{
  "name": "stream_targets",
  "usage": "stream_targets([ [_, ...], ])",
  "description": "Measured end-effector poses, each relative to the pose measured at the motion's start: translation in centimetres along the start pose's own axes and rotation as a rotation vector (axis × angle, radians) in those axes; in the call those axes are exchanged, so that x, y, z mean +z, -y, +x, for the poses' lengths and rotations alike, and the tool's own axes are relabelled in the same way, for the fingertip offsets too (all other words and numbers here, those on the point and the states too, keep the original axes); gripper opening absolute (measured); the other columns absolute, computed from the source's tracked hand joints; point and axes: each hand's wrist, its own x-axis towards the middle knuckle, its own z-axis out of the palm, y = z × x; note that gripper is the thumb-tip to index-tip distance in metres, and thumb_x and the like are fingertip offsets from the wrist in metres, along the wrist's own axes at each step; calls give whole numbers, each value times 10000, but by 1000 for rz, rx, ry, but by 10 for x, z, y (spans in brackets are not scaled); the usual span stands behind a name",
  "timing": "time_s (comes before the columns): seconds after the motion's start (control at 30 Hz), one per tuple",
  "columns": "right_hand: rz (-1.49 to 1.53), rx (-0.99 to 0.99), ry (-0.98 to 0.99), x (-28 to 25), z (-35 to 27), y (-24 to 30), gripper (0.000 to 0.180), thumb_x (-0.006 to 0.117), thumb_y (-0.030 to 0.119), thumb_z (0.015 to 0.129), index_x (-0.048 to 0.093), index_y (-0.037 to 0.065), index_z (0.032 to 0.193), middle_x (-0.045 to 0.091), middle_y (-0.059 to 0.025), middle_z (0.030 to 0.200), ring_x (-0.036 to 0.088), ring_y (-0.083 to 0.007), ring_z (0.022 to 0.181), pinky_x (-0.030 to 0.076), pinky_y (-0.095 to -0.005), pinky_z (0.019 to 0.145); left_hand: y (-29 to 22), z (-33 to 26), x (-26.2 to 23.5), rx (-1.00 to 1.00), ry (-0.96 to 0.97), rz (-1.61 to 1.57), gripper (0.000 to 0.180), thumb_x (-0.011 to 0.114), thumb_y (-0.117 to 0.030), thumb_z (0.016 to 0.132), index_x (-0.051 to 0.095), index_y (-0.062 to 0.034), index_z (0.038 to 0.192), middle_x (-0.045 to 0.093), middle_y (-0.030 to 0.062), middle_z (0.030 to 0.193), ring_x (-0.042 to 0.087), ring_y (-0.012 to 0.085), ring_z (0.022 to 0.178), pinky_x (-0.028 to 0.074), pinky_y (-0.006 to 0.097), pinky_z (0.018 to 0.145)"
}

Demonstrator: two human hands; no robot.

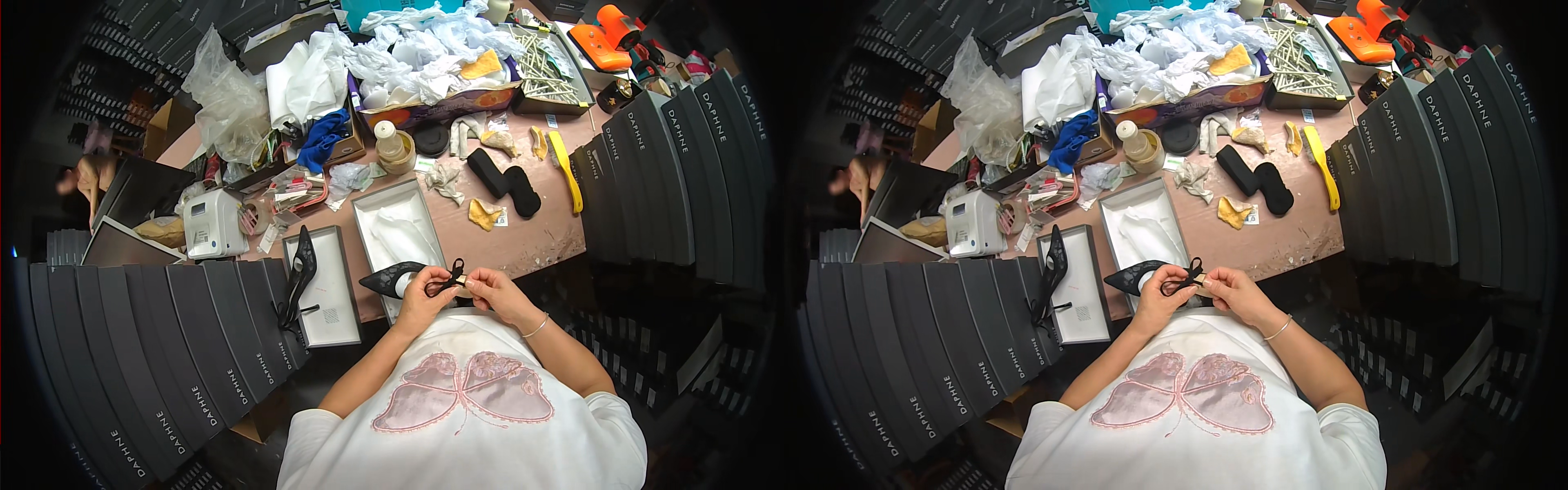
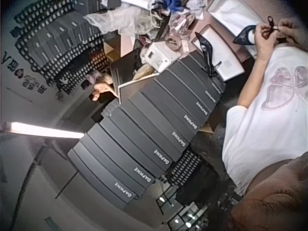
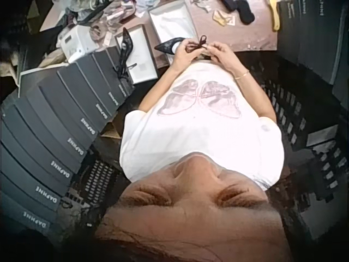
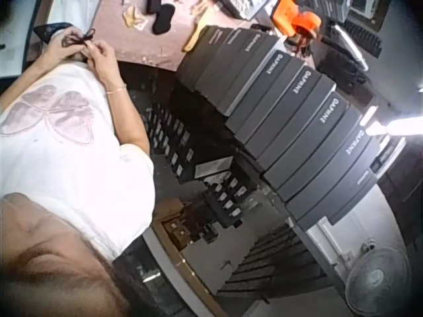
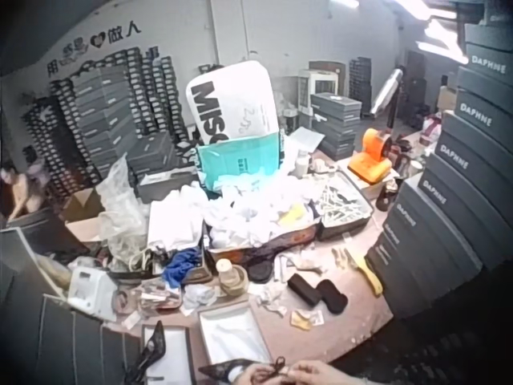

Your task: Packing black high-heeled shoes into boxes with tissue paper, silica gel, and foam inserts.

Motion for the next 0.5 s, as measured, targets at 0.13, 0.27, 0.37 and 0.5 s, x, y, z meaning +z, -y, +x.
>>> stream_targets([
  [0.13, -38, -8, 12, 1, 1, 1, 189, 548, 196, 966, 580, 10, 967, 508, 25, 758, 423, -43, 582, 348, -181, 505, -7, -1, 0, -19, -21, 195, 275, 705, -52, 837, 560, -15, 1068, 613, 25, 960, 580, 64, 858, 472, 184, 752],
  [0.27, -81, -15, 23, 6, 3, 0, 186, 541, 181, 967, 605, 6, 979, 514, 32, 739, 423, -40, 576, 348, -181, 502, -5, 1, 1, -31, -45, 161, 242, 692, -43, 847, 569, 3, 1050, 615, 28, 938, 591, 67, 825, 487, 182, 729],
  [0.37, -199, -48, 21, 4, 2, 1, 173, 540, 173, 966, 605, 15, 938, 495, 49, 691, 412, -37, 558, 340, -187, 491, 2, 0, 3, 5, -56, 75, 219, 674, -26, 855, 571, 16, 1043, 616, 24, 914, 595, 66, 796, 496, 185, 712],
  [0.5, -205, -59, 35, 1, 0, -2, 170, 538, 173, 965, 592, 32, 886, 467, 60, 640, 397, -34, 535, 317, -194, 471, 7, -3, 3, 6, -77, 9, 204, 664, -21, 857, 584, 34, 1037, 621, 17, 896, 588, 54, 787, 495, 186, 700],
])
